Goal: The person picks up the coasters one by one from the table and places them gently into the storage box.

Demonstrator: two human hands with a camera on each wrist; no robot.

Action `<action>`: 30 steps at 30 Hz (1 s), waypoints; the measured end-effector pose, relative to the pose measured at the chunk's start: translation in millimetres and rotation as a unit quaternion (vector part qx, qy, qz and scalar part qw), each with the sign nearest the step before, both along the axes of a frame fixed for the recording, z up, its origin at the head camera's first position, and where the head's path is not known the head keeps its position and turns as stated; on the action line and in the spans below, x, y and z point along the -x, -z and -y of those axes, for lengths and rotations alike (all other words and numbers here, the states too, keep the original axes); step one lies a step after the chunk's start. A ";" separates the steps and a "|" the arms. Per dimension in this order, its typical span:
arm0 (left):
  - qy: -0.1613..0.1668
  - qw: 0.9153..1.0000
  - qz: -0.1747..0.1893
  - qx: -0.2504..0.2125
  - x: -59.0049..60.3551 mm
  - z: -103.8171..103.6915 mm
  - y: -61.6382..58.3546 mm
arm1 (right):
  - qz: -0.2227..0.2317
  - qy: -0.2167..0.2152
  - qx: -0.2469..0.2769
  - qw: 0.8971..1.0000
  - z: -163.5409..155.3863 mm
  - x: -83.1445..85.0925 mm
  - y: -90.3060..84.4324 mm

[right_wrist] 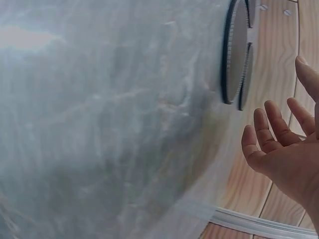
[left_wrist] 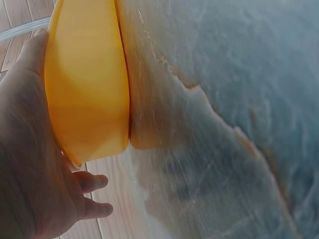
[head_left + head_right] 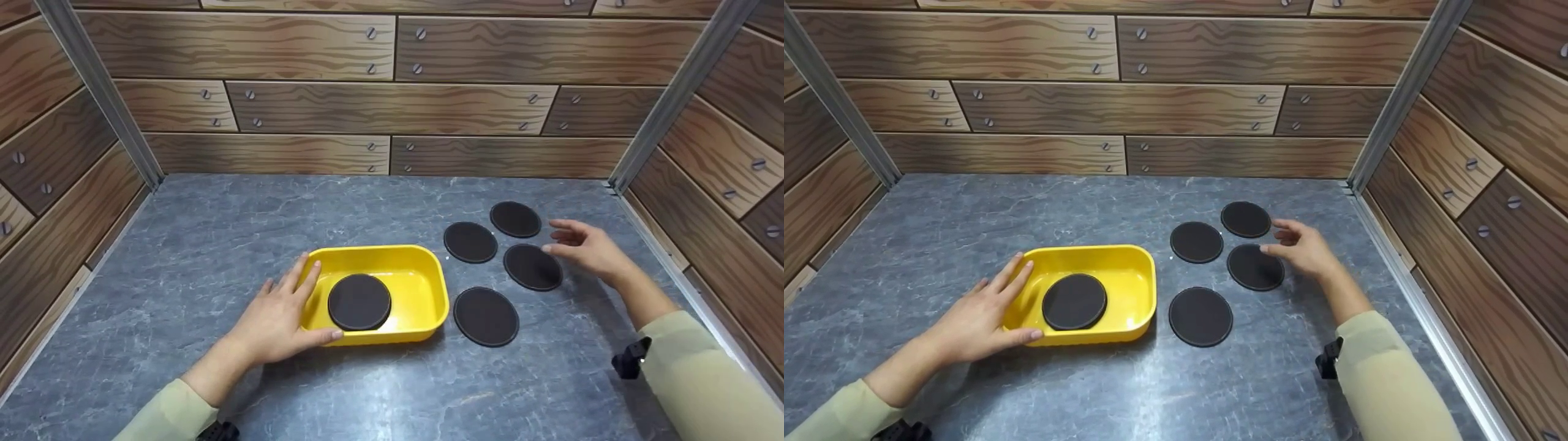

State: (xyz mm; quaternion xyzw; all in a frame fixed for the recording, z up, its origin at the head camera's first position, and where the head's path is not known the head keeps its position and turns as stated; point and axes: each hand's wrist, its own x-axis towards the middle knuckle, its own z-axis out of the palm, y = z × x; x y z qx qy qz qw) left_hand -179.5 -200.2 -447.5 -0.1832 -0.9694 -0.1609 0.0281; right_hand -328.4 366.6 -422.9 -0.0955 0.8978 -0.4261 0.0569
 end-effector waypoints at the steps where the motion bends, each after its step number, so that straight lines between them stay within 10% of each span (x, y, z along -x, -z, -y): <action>1: 0.000 1.000 0.000 0.000 0.0 0.1 0.2 | 0.003 0.000 -0.002 1.000 0.0 0.1 2.0; 30: 0.004 1.000 -0.005 -0.001 -0.2 -0.3 0.9 | 0.042 -0.074 -0.039 0.996 -2.2 7.3 30.2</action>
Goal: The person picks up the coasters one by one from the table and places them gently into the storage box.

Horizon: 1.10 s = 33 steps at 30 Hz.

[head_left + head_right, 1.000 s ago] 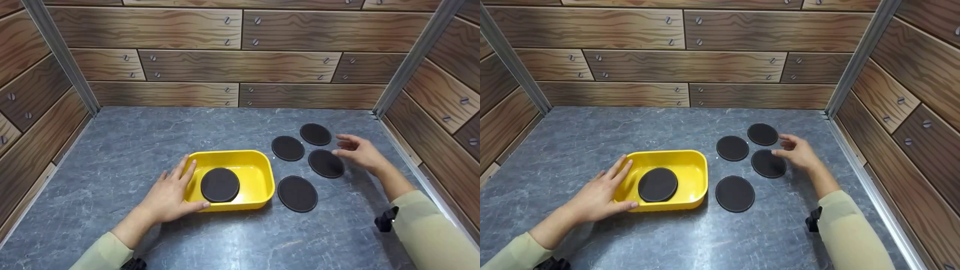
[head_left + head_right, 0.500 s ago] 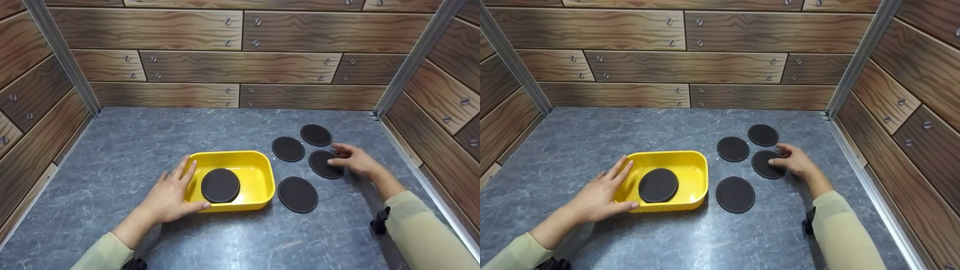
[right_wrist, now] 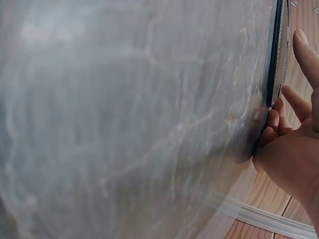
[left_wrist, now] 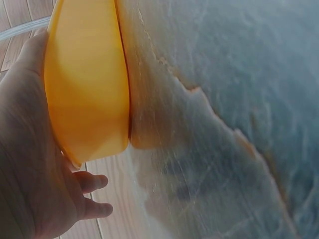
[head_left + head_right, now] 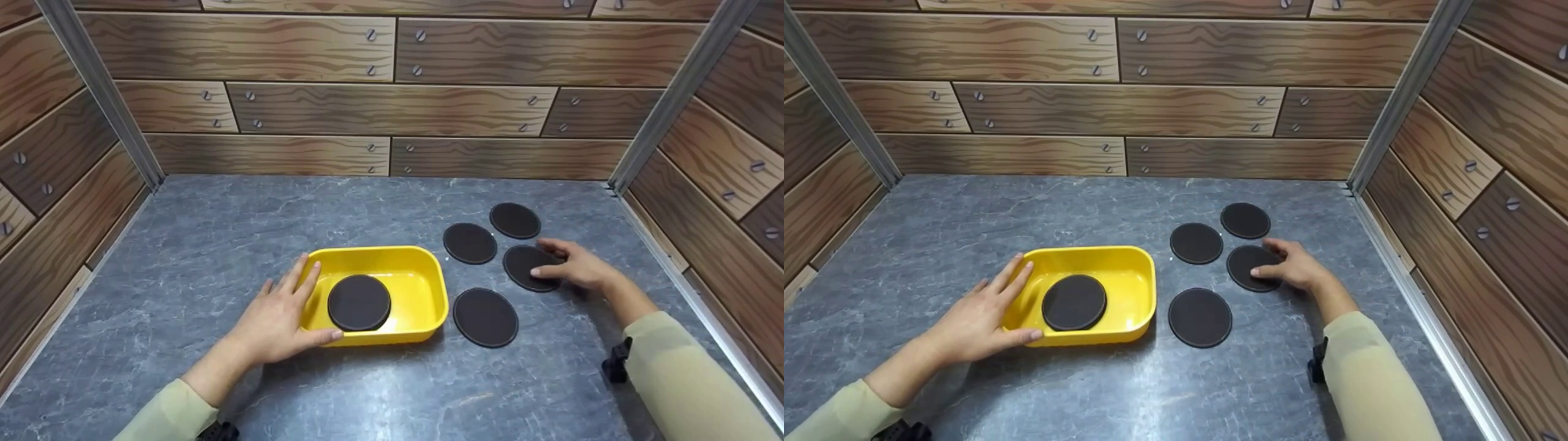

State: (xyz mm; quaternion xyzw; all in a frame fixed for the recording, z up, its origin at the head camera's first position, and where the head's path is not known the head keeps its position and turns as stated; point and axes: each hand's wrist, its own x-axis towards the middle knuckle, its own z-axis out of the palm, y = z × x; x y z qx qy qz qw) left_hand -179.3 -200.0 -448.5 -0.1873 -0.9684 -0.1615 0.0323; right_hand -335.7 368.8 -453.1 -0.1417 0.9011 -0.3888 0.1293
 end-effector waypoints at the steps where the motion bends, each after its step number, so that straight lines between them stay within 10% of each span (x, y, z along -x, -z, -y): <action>1: 0.000 1.000 0.001 -0.002 -0.2 0.0 -0.1 | -0.004 -0.002 0.001 1.000 0.5 -0.6 0.2; 33: -0.006 1.000 0.013 0.009 0.8 1.4 0.1 | 0.009 0.017 -0.057 0.998 8.0 -3.6 -1.5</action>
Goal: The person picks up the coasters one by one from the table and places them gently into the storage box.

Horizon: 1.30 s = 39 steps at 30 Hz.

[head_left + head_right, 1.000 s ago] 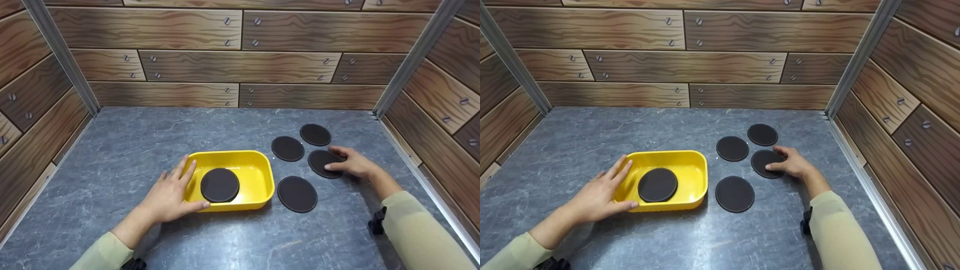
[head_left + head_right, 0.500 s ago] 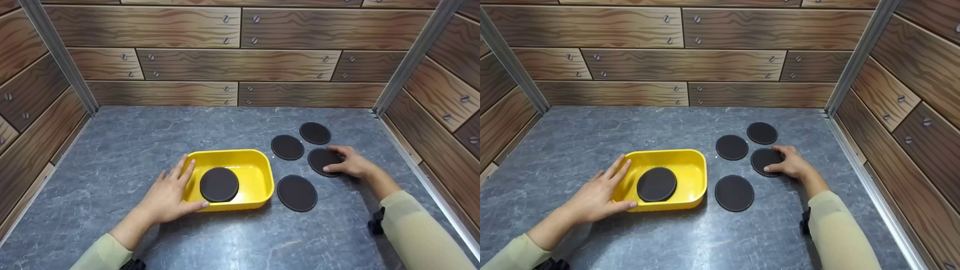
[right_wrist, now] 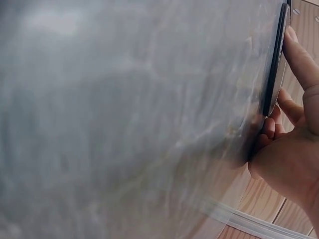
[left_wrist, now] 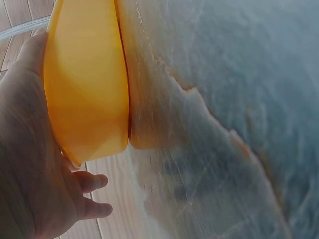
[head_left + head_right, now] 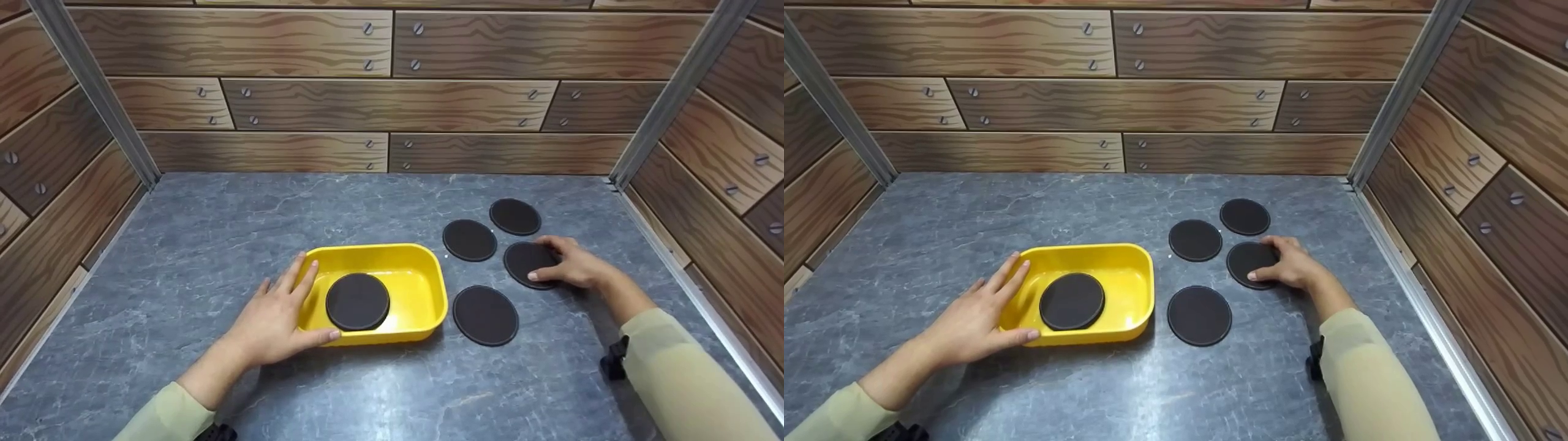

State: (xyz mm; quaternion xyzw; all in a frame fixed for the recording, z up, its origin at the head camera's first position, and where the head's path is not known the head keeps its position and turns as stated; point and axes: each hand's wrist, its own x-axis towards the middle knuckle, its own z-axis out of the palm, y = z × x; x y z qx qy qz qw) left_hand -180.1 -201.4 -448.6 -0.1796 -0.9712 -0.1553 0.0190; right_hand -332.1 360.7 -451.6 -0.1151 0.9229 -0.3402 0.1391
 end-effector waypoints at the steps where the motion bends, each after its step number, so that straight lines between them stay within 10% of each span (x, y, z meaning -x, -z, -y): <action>1: 0.000 1.000 0.002 0.001 -0.1 0.0 -0.1 | 0.001 0.003 0.004 1.000 0.2 -0.2 0.1; 39: 0.005 1.000 -0.010 -0.006 1.0 -0.3 0.8 | -0.010 0.048 0.098 0.994 -21.1 -19.7 -11.3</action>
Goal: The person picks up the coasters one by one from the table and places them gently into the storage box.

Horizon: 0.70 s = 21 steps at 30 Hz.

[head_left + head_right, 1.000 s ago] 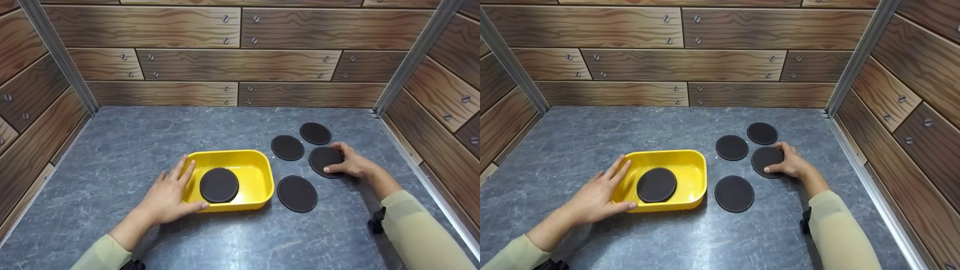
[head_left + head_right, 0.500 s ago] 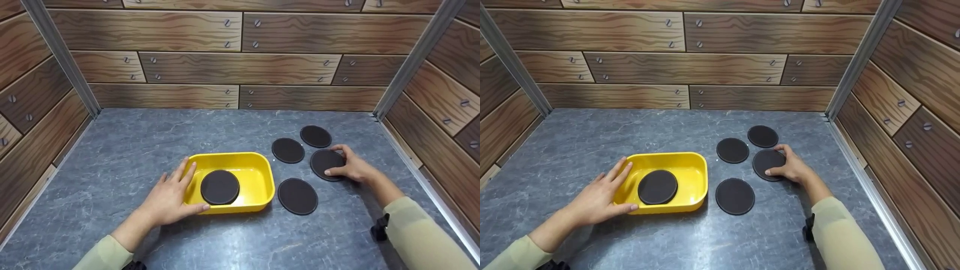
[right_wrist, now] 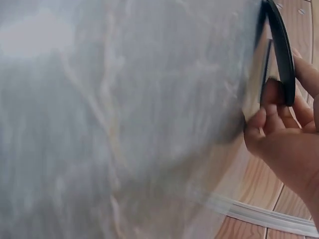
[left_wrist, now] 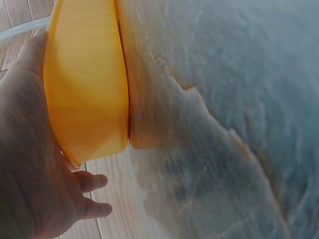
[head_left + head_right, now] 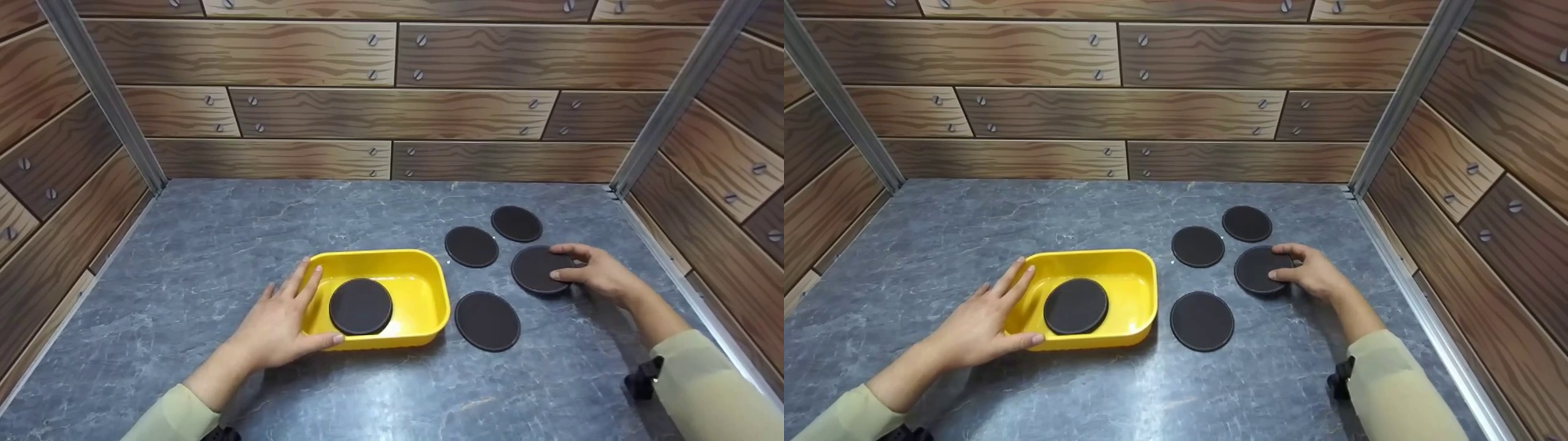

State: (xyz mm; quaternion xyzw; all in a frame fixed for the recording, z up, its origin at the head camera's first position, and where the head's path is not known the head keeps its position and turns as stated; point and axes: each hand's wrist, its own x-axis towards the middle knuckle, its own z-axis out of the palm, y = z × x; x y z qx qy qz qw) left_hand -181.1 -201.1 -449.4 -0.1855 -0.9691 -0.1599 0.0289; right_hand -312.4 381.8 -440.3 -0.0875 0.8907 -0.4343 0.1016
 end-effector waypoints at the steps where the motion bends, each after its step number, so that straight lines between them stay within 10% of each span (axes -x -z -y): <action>1: -0.001 1.000 0.001 0.001 0.0 0.0 0.1 | 0.001 0.001 -0.002 1.000 -1.3 -1.6 -2.5; 21: -0.002 1.000 0.017 -0.001 0.5 -0.7 0.4 | 0.004 -0.022 0.073 0.997 21.5 -24.8 -46.7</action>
